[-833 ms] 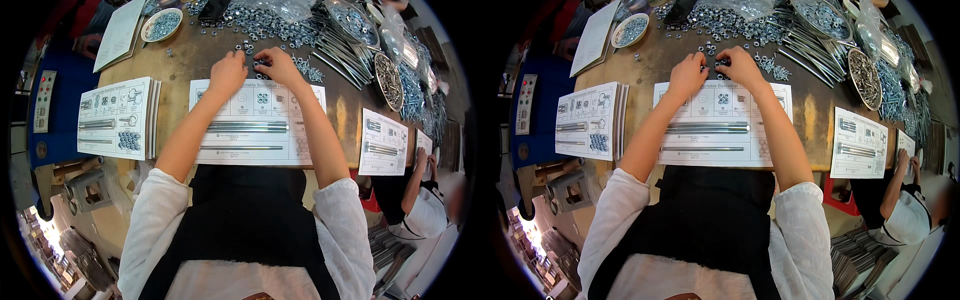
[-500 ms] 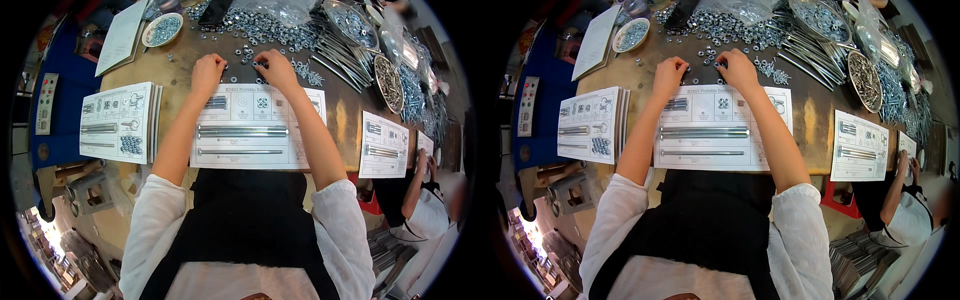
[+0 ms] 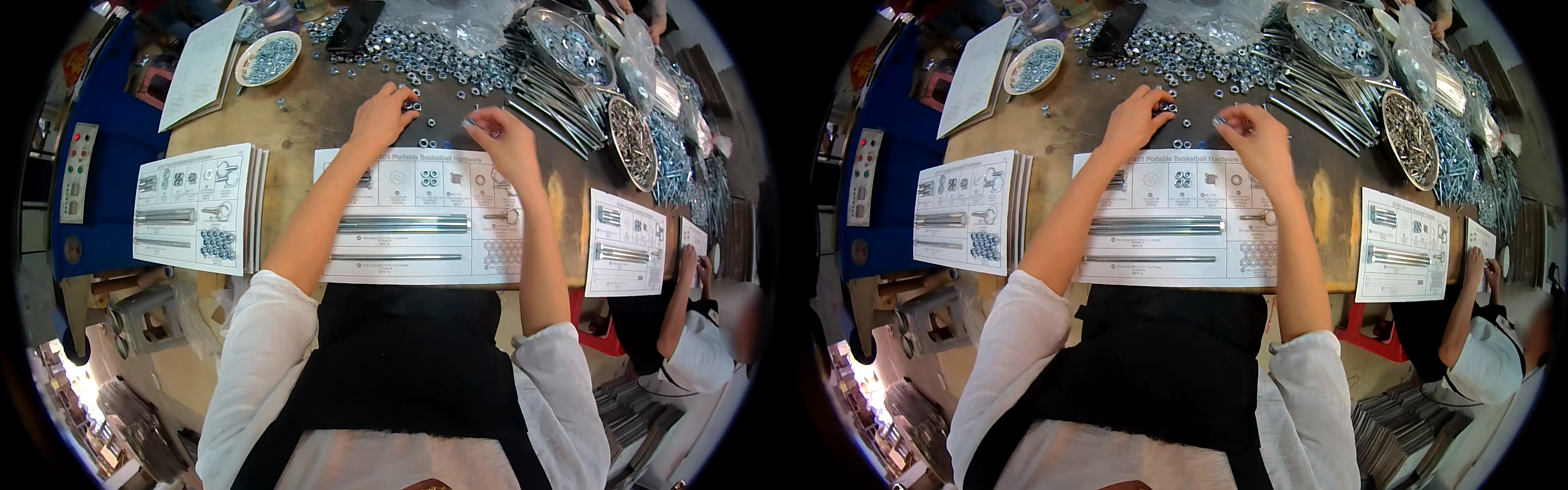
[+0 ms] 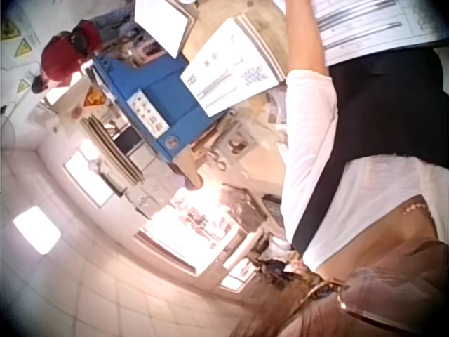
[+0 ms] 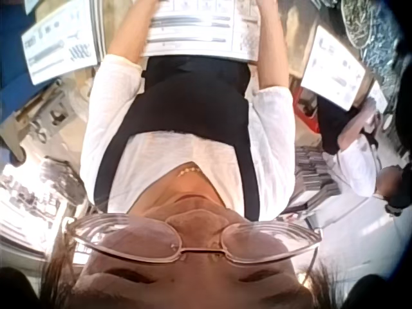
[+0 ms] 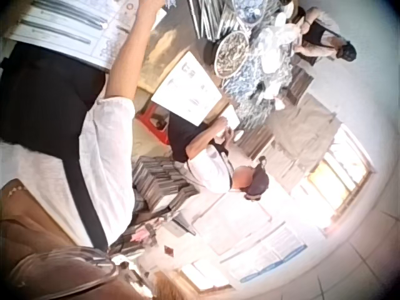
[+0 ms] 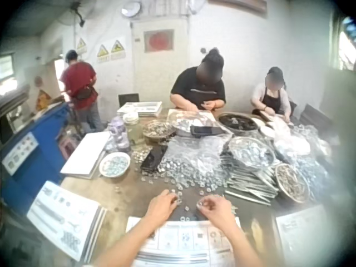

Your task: The person sorts small metal fasteners including nuts, washers, and bolts from a large pile on a workbench and arranges them into designated areas on printed instruction sheets. The person repeatedly picks up fasteners by hand and places them onto the sheets, occasionally adjusting the sheets and moving between different piles of hardware.

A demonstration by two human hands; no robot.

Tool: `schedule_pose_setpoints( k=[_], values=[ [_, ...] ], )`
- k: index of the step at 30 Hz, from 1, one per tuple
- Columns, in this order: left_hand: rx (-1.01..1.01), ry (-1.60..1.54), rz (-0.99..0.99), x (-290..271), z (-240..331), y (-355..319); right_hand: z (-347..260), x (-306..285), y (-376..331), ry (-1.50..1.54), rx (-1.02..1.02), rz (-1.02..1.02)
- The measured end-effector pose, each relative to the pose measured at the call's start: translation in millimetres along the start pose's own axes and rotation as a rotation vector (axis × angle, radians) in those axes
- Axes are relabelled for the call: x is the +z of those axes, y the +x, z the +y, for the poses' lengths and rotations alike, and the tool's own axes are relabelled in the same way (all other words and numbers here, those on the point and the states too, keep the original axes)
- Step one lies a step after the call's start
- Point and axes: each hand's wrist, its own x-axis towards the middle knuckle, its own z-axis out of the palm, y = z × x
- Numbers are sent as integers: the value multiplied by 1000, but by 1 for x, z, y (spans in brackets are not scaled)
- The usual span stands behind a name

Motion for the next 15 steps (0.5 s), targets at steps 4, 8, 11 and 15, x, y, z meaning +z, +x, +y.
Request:
schedule_pose_setpoints(
  k=[4, 8, 11, 15],
  values=[
    [150, 48, -21, 6, -8, 4, 6, -55, -96, -32, 134, 41],
    [267, 84, -60, 6, -3, 6, 19, -71, -171, -88, 250, 27],
    [301, 43, -59, 1, -8, 2, 18, -73, -192, -151, 228, 4],
    [246, -99, -104, 0, 20, -6, 13, -69, -199, -230, 156, -40]
  ],
)
